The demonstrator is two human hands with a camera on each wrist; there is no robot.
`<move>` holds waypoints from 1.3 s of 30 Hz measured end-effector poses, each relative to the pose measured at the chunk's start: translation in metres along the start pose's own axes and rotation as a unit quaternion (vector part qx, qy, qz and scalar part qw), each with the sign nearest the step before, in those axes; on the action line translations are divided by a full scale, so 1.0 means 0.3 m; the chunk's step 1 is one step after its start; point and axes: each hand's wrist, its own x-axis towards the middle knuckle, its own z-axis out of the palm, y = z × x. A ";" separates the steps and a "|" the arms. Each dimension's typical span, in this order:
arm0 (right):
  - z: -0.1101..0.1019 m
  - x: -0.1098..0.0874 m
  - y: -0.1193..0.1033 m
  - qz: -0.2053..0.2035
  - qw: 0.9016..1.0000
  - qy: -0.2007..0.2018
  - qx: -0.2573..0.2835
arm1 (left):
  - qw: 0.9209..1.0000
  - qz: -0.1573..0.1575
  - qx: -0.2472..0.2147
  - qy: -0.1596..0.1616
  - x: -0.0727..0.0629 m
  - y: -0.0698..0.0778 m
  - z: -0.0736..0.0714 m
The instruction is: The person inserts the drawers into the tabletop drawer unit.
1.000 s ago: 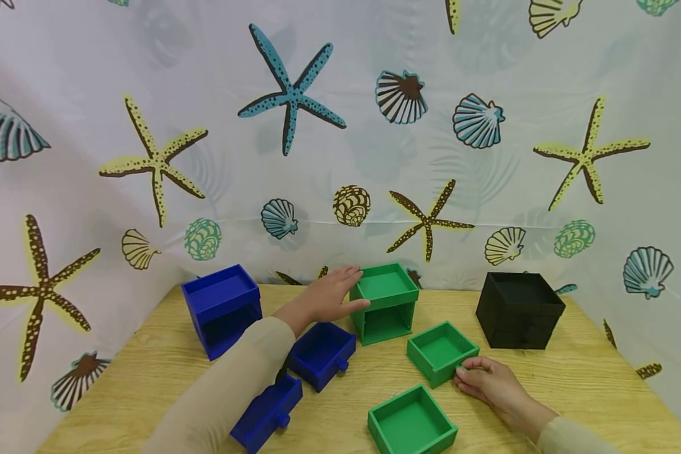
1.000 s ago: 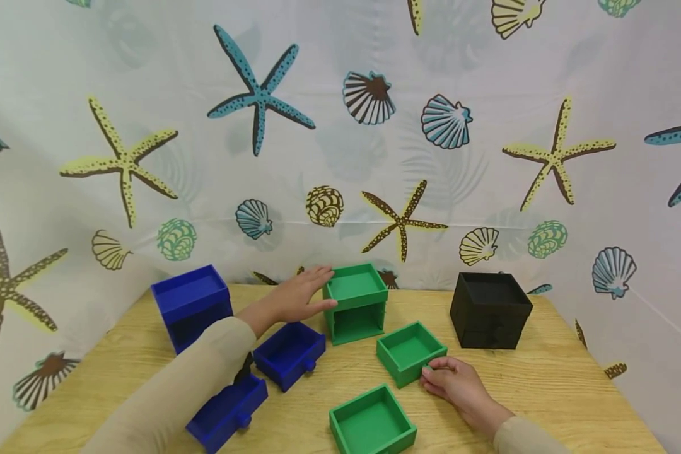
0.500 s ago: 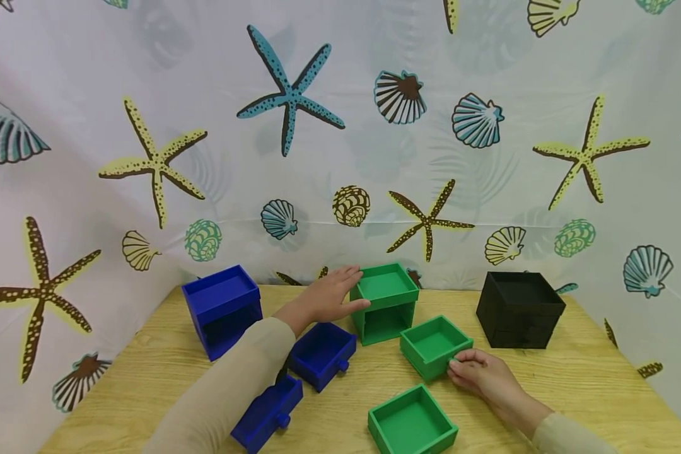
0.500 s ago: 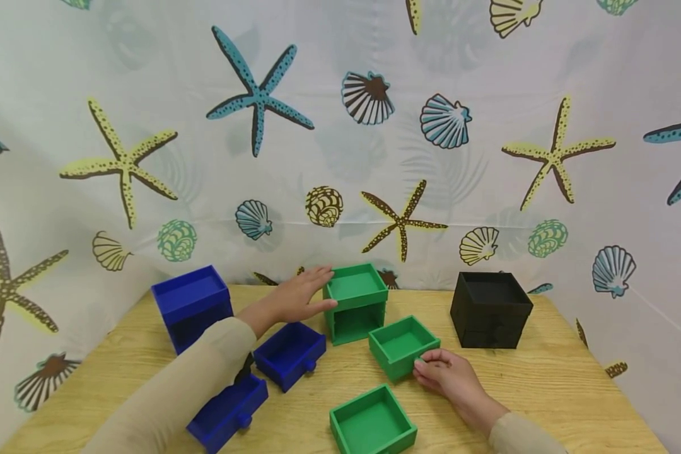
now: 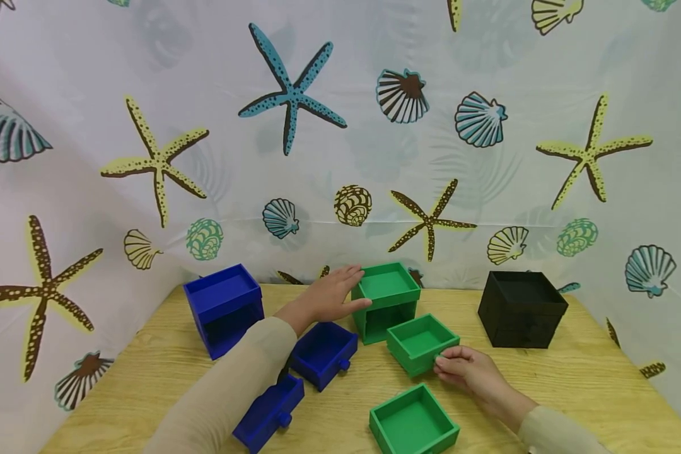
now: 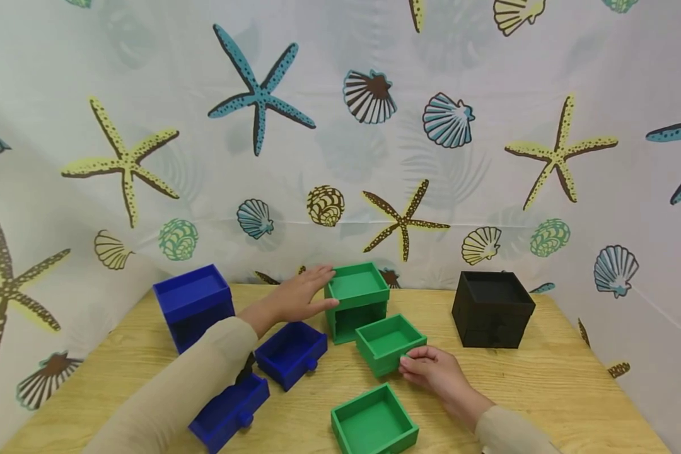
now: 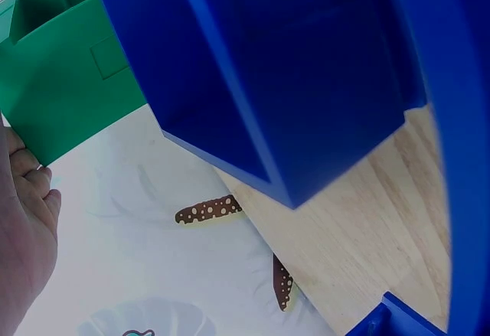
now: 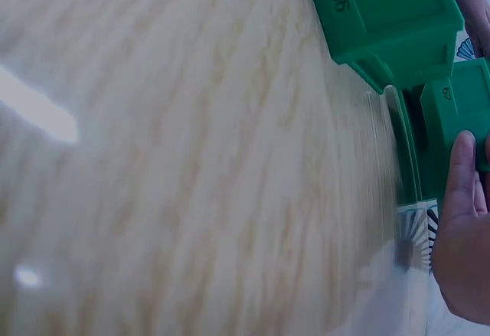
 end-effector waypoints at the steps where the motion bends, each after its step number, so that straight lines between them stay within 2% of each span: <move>1: 0.005 0.002 0.002 -0.001 1.000 -0.002 -0.001 | 1.000 0.001 -0.001 0.002 0.000 0.000 0.000; 19: 0.063 0.029 0.017 0.013 0.999 -0.033 -0.004 | 1.000 0.004 -0.004 0.002 -0.005 -0.002 0.008; 39: 0.099 0.064 0.031 0.013 1.000 -0.005 -0.005 | 1.000 0.007 0.000 0.001 0.000 -0.010 0.008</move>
